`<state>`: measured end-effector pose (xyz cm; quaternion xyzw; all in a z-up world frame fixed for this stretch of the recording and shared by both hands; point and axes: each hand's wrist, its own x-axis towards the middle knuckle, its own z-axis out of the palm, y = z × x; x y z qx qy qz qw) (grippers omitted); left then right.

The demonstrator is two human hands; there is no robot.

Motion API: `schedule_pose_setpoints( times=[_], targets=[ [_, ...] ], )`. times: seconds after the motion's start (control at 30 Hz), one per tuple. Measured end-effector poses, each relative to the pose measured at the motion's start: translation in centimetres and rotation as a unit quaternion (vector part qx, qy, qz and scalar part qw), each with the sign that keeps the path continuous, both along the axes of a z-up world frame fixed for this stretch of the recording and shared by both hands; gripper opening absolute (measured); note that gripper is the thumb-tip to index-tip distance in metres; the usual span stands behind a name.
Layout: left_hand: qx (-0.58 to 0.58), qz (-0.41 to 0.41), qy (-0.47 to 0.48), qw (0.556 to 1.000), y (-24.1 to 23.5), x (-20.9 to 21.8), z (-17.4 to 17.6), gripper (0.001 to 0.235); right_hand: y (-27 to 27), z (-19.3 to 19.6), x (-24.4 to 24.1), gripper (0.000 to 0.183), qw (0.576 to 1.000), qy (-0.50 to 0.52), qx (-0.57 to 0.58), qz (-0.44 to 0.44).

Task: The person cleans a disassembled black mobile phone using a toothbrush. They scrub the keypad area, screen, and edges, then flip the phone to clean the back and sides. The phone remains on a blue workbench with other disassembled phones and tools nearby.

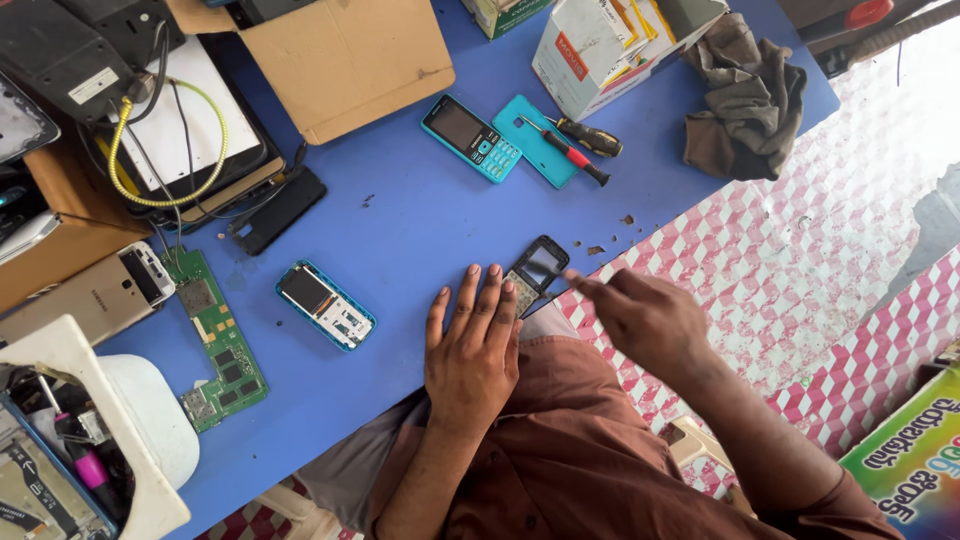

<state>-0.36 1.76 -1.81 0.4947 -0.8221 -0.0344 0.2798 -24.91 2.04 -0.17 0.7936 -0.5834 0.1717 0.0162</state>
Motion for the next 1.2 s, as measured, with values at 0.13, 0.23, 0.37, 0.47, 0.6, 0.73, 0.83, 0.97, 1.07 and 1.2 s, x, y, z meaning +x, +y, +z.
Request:
schedule_pose_setpoints(
  times=[0.13, 0.23, 0.37, 0.47, 0.6, 0.73, 0.83, 0.97, 1.07, 1.2],
  targets=[
    [-0.002, 0.0, 0.003, 1.0, -0.1, -0.1, 0.2, 0.036, -0.4, 0.0, 0.4, 0.03, 0.997, 0.043, -0.01, -0.061],
    [-0.002, -0.004, 0.009, 1.0, -0.1, 0.0, 0.2, 0.035, -0.1, 0.4, 0.9, 0.032, 0.999, 0.024, -0.023, -0.018],
    [0.005, -0.003, 0.007, 1.0, -0.1, 0.0, 0.2, 0.036, 0.5, 1.8, 1.3, 0.036, 0.997, -0.013, 0.041, -0.057],
    [0.009, -0.003, 0.008, 1.0, 0.0, 0.1, 0.2, 0.036, 0.6, 2.9, 1.4, 0.034, 0.99, 0.029, 0.108, -0.091],
    [0.008, -0.001, 0.008, 1.0, 0.1, 0.0, 0.2, 0.035, 0.0, 4.1, 0.9, 0.031, 0.974, -0.161, 0.16, -0.004],
    [0.001, 0.0, 0.017, 1.0, 0.0, 0.0, 0.2, 0.035, -0.6, 4.2, 1.8, 0.035, 0.974, -0.153, 0.16, -0.053],
    [0.001, -0.003, 0.016, 1.0, 0.1, 0.1, 0.1, 0.035, -0.2, 4.0, 2.2, 0.037, 0.985, -0.066, 0.136, -0.085],
    [0.001, -0.004, 0.02, 1.0, 0.0, 0.1, 0.0, 0.036, 0.0, 3.9, 0.9, 0.035, 0.957, -0.175, 0.229, 0.042],
    [0.003, -0.003, 0.019, 1.0, -0.1, 0.0, -0.1, 0.035, -0.3, 3.5, 0.1, 0.03, 0.945, -0.231, 0.228, -0.035],
    [0.008, -0.005, 0.021, 1.0, -0.1, 0.0, 0.0, 0.036, -0.7, 3.9, -0.3, 0.034, 0.956, -0.175, 0.235, 0.02]
  ],
)
